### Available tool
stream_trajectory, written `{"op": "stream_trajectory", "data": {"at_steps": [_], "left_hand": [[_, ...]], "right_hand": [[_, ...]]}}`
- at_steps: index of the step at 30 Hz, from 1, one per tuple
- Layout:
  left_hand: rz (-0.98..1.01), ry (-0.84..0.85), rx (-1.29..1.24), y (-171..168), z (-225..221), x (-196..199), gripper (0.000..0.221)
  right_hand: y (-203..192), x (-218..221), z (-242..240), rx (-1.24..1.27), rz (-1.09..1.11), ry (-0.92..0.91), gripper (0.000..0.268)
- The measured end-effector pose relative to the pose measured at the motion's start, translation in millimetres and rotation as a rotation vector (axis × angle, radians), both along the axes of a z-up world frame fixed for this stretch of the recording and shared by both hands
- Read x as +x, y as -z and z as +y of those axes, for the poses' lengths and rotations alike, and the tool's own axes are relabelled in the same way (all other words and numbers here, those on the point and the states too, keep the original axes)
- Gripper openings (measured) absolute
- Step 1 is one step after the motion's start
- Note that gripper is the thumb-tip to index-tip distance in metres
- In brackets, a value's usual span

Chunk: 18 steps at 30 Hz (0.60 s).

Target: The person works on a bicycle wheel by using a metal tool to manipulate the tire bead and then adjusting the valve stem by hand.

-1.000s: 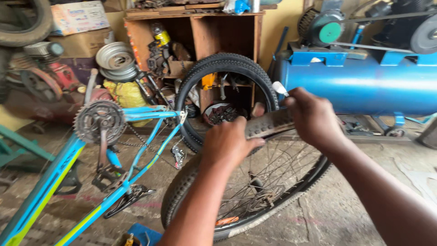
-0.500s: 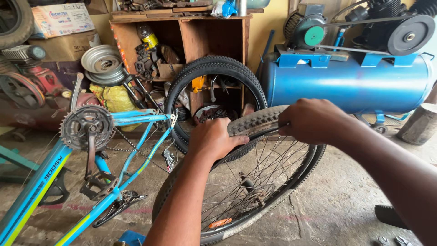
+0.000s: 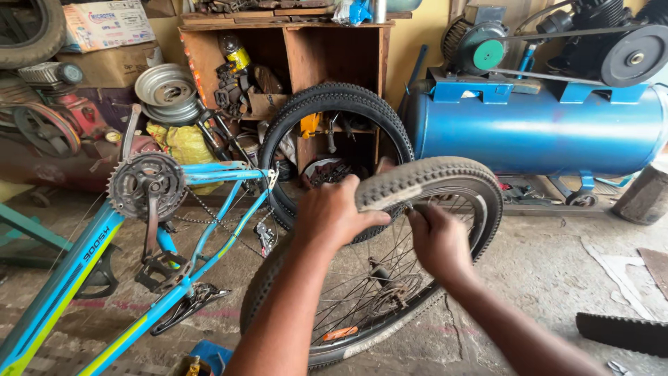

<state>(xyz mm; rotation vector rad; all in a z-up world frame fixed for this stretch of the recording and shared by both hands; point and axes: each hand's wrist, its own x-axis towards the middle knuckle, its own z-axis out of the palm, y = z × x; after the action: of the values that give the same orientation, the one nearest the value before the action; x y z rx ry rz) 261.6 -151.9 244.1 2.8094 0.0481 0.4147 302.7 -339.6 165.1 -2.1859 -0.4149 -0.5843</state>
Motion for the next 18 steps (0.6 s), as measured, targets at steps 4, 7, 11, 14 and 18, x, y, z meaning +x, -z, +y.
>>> {"op": "stream_trajectory", "data": {"at_steps": [4, 7, 11, 14, 18], "left_hand": [[-0.154, 0.038, 0.037, 6, -5, -8, 0.071], [-0.241, 0.033, 0.036, 11, -5, -13, 0.068], [-0.249, -0.003, 0.027, 10, -3, -8, 0.067], [-0.273, 0.009, 0.015, 9, -1, -5, 0.066], [-0.129, -0.03, -0.016, 4, -5, -4, 0.066]], "right_hand": [[54, 17, 17, 0.304, 0.147, -0.03, 0.029], [71, 37, 21, 0.352, -0.059, -0.208, 0.031], [78, 42, 30, 0.455, 0.175, -0.246, 0.034], [69, 50, 20, 0.425, 0.191, -0.298, 0.036], [75, 57, 11, 0.373, 0.309, -0.387, 0.039]]}}
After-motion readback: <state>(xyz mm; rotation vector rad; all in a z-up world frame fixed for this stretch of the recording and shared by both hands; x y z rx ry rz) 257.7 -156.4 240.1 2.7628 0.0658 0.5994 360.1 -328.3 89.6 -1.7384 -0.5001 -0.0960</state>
